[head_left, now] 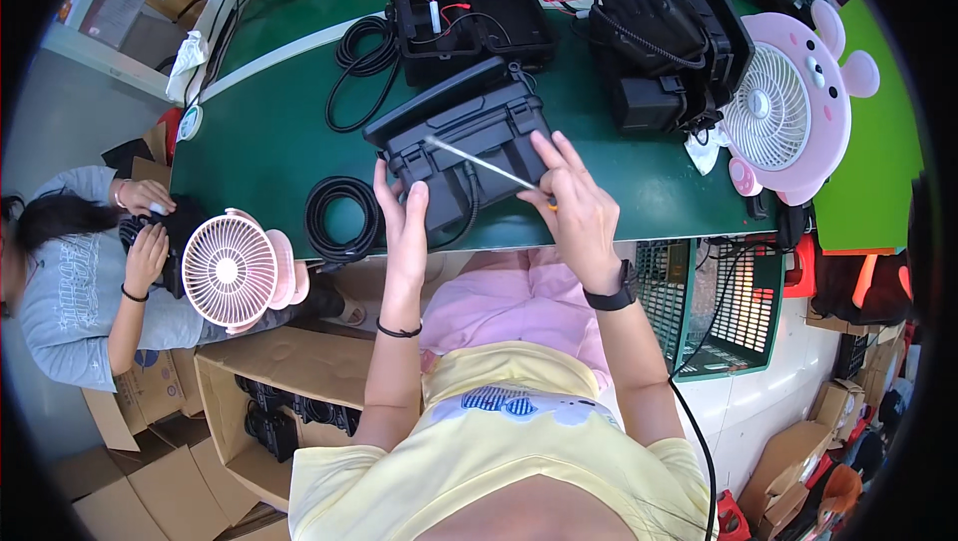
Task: Assembling electrical components and cables into protective housings using a screwdriver.
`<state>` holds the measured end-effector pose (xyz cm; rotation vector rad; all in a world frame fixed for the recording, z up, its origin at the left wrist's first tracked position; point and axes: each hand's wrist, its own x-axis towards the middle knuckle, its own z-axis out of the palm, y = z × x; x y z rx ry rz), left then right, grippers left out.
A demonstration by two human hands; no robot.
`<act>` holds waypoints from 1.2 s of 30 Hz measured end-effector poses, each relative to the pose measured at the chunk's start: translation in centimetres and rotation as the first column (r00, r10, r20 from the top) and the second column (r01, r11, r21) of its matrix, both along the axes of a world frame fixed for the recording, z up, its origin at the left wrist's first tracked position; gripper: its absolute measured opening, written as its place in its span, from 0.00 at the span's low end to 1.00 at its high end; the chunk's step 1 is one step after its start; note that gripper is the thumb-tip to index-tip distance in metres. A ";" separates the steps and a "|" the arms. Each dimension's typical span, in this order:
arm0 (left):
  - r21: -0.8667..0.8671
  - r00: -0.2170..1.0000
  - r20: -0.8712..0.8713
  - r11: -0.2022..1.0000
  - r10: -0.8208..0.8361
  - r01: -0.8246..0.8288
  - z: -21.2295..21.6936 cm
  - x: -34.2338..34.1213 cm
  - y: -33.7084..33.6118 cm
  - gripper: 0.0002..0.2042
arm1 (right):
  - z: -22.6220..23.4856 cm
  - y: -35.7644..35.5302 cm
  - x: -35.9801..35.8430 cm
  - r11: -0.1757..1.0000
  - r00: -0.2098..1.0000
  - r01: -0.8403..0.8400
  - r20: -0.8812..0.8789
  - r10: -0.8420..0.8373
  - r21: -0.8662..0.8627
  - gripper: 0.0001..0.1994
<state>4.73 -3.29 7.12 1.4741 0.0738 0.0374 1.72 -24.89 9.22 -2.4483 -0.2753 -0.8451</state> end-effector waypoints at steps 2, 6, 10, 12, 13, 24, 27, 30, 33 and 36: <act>0.156 1.000 0.015 0.988 -0.001 -0.001 0.5 -0.4 0.2 0.38 | -0.5 -0.3 -0.2 0.999 0.999 0.014 0.041 -0.017 0.049 0.16; 0.679 0.913 0.407 0.680 -0.035 -0.277 2.7 -0.5 -0.6 0.41 | -1.0 -1.6 -2.0 0.949 0.983 0.139 0.079 -0.167 0.282 0.16; 0.741 0.775 0.573 0.574 -0.268 -0.350 7.1 1.6 -1.8 0.33 | -0.5 -3.0 -6.4 0.904 0.914 0.298 -0.365 -0.178 0.306 0.19; 0.803 0.686 0.549 0.529 -0.477 -0.274 8.5 4.1 -2.3 0.29 | 1.1 -2.7 -7.5 0.929 0.870 0.255 -0.484 -0.100 0.267 0.20; 0.846 0.688 0.500 0.468 -0.526 -0.257 8.5 5.2 -2.7 0.29 | 1.3 -2.7 -8.0 0.928 0.862 0.209 -0.507 -0.026 0.307 0.20; 0.886 0.639 0.459 0.367 -0.617 -0.282 6.6 7.8 -3.2 0.17 | 4.5 -1.1 -10.7 0.990 0.897 -0.008 -0.437 0.070 0.143 0.22; 0.667 0.552 0.735 0.569 -0.394 -0.482 6.7 7.6 -2.3 0.08 | 3.3 -0.1 -10.5 0.996 0.886 -0.025 -0.459 0.061 0.084 0.21; 0.692 0.700 0.696 0.412 -0.163 -0.593 6.1 6.6 -1.9 0.18 | 2.9 1.1 -9.2 0.996 0.907 -0.051 -0.413 0.075 0.067 0.22; 0.732 0.834 0.522 0.595 -0.177 -0.332 4.2 7.2 -0.5 0.26 | 3.2 1.7 -9.0 0.997 0.914 -0.068 -0.397 0.076 0.035 0.22; 0.717 0.881 0.445 0.654 -0.163 -0.242 4.6 6.4 -1.1 0.28 | 3.3 1.8 -9.1 0.999 0.924 -0.054 -0.380 0.047 -0.007 0.23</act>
